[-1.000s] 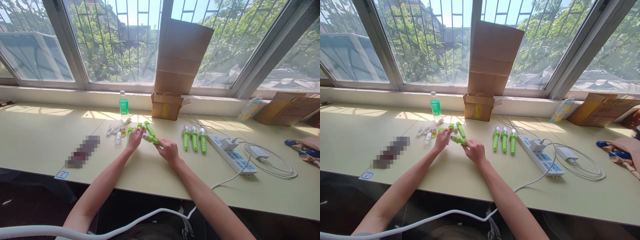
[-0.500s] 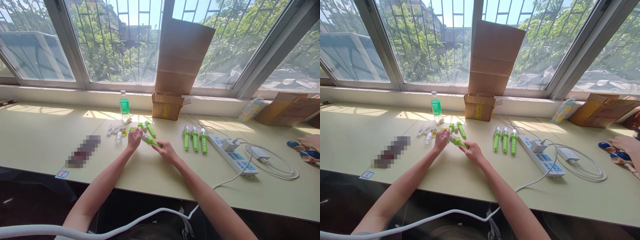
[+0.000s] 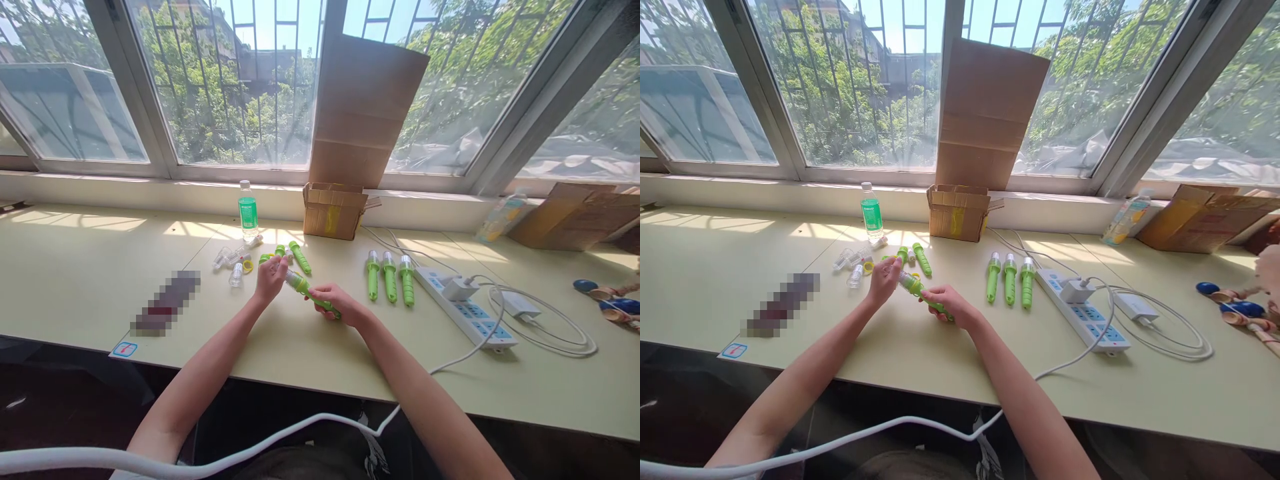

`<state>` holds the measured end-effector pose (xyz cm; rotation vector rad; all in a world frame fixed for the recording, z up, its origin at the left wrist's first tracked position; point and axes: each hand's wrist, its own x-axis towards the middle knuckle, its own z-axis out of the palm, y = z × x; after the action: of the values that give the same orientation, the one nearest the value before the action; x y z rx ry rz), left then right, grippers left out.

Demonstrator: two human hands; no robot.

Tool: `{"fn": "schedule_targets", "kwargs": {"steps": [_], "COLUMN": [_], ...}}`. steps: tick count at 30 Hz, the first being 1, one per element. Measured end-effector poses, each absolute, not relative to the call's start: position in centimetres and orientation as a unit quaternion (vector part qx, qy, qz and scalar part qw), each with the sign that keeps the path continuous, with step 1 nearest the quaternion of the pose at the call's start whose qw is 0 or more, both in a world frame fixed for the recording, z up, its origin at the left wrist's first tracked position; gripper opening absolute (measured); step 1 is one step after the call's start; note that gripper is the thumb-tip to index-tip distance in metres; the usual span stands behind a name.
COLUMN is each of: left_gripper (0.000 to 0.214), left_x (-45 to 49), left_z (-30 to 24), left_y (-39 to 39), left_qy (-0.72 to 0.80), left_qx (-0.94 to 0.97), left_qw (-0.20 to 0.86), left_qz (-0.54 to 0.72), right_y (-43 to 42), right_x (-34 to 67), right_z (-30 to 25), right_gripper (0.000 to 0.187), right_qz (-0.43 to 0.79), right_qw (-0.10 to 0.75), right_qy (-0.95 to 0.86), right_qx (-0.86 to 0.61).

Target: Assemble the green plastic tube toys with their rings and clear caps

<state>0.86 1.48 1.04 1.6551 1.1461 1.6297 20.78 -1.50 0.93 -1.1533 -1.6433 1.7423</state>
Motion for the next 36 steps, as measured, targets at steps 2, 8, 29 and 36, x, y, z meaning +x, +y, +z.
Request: {"fn": "schedule_targets", "kwargs": {"steps": [2, 8, 29, 36], "left_gripper": [0.042, 0.044, 0.060, 0.063], "left_x": [0.7, 0.4, 0.6, 0.4], "left_z": [1.0, 0.8, 0.6, 0.5], "left_y": [1.7, 1.9, 2.3, 2.2], "left_qy": [0.432, 0.460, 0.522, 0.516], "left_qx": [0.618, 0.622, 0.608, 0.628], "left_qw": [0.273, 0.297, 0.204, 0.178], "left_qz": [0.597, 0.560, 0.561, 0.555], "right_y": [-1.6, -1.6, -2.0, -2.0], "right_x": [20.3, 19.9, 20.2, 20.3], "right_z": [0.6, -0.5, -0.1, 0.8], "right_gripper": [0.049, 0.037, 0.036, 0.034], "right_qz": [0.573, 0.202, -0.037, 0.206], "right_qw": [0.266, 0.346, 0.267, 0.289], "right_qy": [-0.635, -0.764, -0.827, -0.796], "right_qx": [-0.443, -0.506, -0.492, -0.491]}}
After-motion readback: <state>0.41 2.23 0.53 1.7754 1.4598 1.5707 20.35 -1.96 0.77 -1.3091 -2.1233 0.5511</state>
